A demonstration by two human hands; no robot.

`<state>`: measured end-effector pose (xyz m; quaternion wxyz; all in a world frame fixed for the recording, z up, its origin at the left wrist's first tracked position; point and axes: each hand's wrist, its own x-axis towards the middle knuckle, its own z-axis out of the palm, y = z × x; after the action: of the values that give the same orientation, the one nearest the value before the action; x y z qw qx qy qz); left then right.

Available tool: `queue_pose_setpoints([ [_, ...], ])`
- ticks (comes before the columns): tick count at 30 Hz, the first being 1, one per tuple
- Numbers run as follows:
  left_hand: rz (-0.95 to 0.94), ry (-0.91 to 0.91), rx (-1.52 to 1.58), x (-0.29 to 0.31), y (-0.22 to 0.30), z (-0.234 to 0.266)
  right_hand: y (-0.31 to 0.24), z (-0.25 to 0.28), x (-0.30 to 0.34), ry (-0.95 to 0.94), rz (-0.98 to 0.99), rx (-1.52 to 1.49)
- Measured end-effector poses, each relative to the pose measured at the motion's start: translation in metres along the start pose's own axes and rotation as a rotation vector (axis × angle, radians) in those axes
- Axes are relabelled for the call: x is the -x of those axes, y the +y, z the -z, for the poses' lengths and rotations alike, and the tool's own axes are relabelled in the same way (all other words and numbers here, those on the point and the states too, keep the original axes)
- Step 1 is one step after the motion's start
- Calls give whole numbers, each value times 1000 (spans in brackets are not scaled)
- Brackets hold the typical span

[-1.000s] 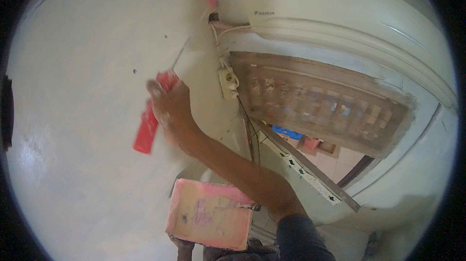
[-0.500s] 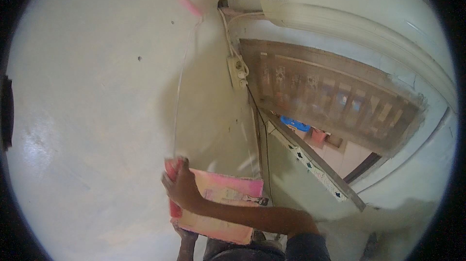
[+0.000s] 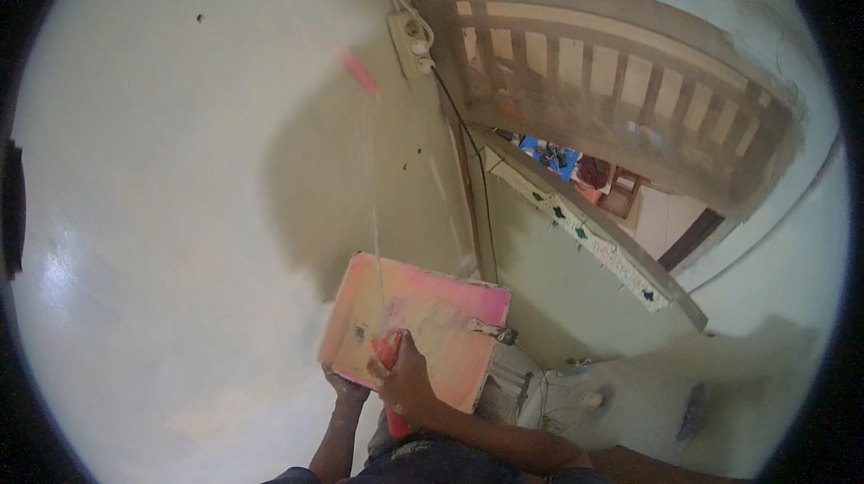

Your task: The person paints a wall and the frame around a window with a small paint roller, dipping it into a paint tray as needed.

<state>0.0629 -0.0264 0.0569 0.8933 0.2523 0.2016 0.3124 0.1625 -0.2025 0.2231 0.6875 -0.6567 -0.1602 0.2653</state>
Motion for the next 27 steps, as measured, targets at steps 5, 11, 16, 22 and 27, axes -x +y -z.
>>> queue_pose_setpoints([
  [5,93,6,60,2,-8,19,17,-13,-12,9,-5,-142],
  [11,162,-5,9,20,-9,32,-14,-5,-51,-45,-91,-235],
  [16,124,-62,69,31,-1,55,-39,-31,-5,-19,-77,-195],
  [22,130,-56,109,33,-14,53,-51,5,-39,-223,0,-454],
  [27,51,-58,82,36,-2,47,-102,7,6,-124,-116,-328],
])
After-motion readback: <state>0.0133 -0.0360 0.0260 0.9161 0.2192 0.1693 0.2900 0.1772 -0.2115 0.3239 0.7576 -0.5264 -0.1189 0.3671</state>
